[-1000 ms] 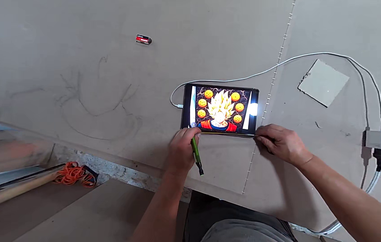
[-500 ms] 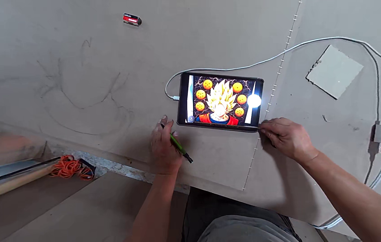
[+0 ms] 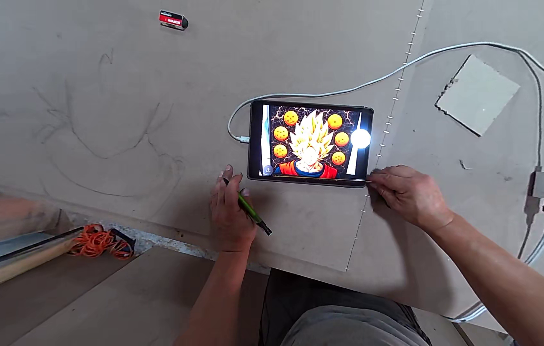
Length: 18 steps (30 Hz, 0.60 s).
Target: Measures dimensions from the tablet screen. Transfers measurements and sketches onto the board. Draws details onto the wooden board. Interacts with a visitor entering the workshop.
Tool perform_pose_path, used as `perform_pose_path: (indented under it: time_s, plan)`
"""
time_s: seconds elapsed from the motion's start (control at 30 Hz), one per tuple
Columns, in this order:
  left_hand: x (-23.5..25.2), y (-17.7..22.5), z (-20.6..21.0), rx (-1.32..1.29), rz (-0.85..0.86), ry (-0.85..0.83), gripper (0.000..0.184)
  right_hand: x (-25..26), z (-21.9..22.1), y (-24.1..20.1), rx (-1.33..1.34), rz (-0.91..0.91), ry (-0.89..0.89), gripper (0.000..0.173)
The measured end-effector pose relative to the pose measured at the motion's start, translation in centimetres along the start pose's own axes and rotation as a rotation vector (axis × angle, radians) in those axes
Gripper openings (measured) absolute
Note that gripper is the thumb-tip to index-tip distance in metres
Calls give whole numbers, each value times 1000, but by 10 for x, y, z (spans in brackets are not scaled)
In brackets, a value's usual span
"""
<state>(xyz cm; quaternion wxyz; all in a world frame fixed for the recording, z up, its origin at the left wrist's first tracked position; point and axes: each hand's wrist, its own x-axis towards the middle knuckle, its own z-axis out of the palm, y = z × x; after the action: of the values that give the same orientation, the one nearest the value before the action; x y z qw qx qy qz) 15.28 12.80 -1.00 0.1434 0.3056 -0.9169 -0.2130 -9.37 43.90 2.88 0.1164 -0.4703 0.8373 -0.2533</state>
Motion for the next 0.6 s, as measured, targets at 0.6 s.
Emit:
perform_pose_path:
  time_s: [0.6]
  plan:
    - [1,2,0,-1,5,11,40,-1,3,1,-17,11,13,25]
